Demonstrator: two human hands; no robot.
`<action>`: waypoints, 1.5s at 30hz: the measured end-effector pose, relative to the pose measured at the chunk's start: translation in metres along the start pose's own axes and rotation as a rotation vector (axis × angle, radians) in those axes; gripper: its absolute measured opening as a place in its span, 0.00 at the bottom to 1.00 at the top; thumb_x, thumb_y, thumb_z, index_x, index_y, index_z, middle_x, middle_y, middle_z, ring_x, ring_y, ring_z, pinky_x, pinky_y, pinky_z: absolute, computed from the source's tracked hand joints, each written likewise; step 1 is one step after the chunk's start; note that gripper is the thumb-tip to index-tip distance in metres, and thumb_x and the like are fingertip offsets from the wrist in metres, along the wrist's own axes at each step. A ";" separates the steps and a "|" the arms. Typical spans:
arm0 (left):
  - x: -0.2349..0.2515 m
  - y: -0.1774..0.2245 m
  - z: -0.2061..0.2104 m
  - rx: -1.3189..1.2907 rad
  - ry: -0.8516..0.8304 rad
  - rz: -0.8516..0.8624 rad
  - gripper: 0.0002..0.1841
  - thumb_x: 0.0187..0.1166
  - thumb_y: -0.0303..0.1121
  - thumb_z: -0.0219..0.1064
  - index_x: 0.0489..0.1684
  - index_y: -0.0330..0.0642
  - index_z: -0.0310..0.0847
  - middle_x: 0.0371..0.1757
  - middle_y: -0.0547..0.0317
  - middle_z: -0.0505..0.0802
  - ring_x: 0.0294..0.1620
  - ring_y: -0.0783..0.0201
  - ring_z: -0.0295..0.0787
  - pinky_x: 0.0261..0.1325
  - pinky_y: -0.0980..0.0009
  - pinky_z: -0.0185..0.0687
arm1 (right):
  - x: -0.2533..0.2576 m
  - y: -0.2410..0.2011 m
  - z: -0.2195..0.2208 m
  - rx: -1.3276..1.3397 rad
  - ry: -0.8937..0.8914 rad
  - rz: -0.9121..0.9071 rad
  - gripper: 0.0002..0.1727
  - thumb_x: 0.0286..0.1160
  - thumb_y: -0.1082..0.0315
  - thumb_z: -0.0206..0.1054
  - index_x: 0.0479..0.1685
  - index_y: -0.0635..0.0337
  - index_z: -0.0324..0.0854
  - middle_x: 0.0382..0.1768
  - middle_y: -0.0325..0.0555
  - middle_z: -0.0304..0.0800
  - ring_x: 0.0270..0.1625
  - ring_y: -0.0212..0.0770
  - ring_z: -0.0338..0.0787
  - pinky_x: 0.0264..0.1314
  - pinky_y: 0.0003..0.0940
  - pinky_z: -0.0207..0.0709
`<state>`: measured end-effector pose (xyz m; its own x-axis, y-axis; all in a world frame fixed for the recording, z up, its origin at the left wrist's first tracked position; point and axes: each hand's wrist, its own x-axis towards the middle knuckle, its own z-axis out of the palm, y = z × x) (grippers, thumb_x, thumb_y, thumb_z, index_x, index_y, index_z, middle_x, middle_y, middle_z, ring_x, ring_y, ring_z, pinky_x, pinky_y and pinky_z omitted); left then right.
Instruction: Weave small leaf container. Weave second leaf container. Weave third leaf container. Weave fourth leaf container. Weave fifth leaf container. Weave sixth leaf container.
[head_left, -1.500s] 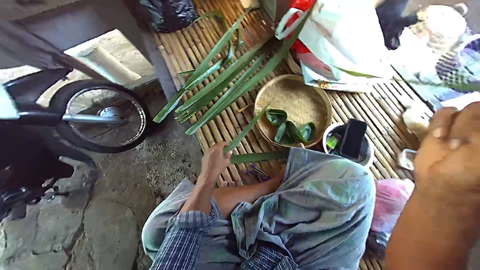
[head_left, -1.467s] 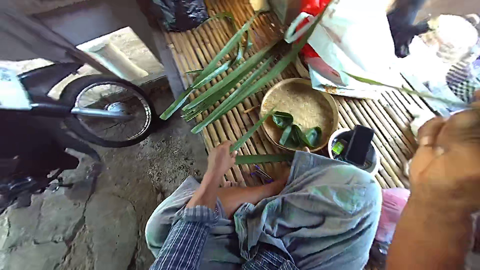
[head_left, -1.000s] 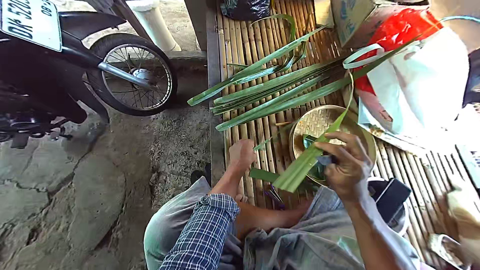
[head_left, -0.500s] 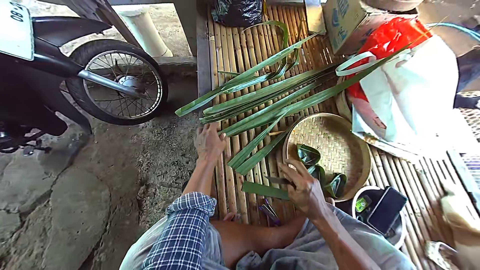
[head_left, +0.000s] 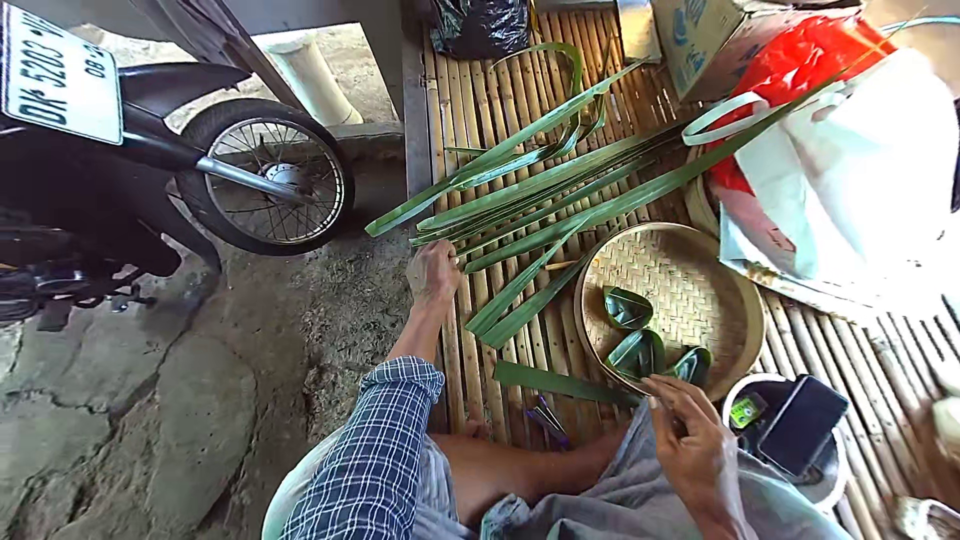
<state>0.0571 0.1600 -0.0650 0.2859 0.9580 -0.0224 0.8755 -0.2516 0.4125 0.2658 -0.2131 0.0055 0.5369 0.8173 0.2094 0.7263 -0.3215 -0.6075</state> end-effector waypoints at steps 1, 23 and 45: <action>0.004 -0.001 0.002 -0.006 0.057 0.030 0.06 0.72 0.27 0.72 0.43 0.42 0.89 0.52 0.49 0.94 0.62 0.45 0.88 0.63 0.42 0.81 | 0.004 0.000 0.007 0.010 -0.015 -0.007 0.15 0.75 0.69 0.63 0.54 0.55 0.93 0.61 0.45 0.91 0.59 0.33 0.91 0.56 0.26 0.88; -0.062 0.066 -0.075 -0.636 -0.211 0.063 0.12 0.87 0.32 0.61 0.60 0.34 0.81 0.43 0.51 0.94 0.41 0.59 0.95 0.50 0.59 0.93 | 0.010 -0.003 0.019 0.036 0.010 0.065 0.15 0.73 0.67 0.65 0.53 0.47 0.93 0.59 0.37 0.93 0.50 0.35 0.94 0.47 0.45 0.89; -0.304 0.118 -0.111 -1.603 -0.308 0.092 0.06 0.72 0.19 0.74 0.42 0.32 0.86 0.40 0.50 0.94 0.41 0.64 0.92 0.51 0.65 0.90 | -0.061 -0.141 -0.028 1.245 -0.109 0.276 0.08 0.84 0.68 0.67 0.49 0.63 0.85 0.28 0.44 0.85 0.20 0.31 0.77 0.22 0.26 0.75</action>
<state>0.0303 -0.1458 0.0913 0.5460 0.8370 -0.0352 -0.3683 0.2776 0.8873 0.1431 -0.2313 0.0998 0.5241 0.8491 -0.0654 -0.3247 0.1282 -0.9371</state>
